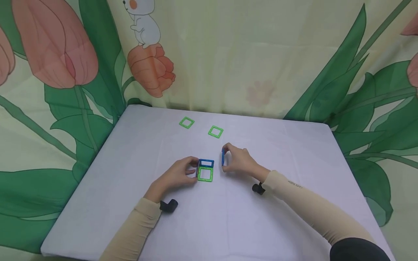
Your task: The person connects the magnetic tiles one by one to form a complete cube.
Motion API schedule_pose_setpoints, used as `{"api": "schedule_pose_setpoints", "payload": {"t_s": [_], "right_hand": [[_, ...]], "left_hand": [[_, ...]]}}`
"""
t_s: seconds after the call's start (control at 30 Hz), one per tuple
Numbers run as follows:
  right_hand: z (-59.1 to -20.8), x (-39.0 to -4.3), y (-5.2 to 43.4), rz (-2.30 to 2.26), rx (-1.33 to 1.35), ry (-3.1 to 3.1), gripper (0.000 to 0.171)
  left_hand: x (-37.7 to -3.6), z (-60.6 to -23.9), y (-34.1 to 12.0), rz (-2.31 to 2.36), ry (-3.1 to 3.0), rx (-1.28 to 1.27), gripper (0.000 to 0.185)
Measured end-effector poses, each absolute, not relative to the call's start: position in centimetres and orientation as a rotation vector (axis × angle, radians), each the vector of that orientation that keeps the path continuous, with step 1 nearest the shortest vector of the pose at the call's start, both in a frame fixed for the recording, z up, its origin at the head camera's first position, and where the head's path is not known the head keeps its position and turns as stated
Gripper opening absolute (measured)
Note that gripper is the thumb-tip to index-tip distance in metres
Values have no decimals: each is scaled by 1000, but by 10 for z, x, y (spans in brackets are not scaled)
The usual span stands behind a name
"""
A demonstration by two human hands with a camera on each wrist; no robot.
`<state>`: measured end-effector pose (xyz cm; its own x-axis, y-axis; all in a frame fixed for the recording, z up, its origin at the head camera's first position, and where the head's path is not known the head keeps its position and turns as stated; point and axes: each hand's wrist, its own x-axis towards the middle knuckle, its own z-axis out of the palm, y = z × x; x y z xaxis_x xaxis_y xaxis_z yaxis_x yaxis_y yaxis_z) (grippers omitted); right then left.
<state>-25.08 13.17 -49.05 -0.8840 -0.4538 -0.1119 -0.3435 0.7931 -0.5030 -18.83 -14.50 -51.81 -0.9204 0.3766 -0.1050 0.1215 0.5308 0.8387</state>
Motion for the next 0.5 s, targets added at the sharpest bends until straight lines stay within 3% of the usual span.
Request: {"api": "schedule_pose_setpoints", "payload": {"t_s": [0.27,0.5], "right_hand": [[-495,-217,123,-730,-633,2723,63],[-499,-208,114,-773,-588,2701,64]], "left_hand": [[-186,-514,-146,1343,2490,391,70],[-187,-516,-146,1348,2482,438,77]]}}
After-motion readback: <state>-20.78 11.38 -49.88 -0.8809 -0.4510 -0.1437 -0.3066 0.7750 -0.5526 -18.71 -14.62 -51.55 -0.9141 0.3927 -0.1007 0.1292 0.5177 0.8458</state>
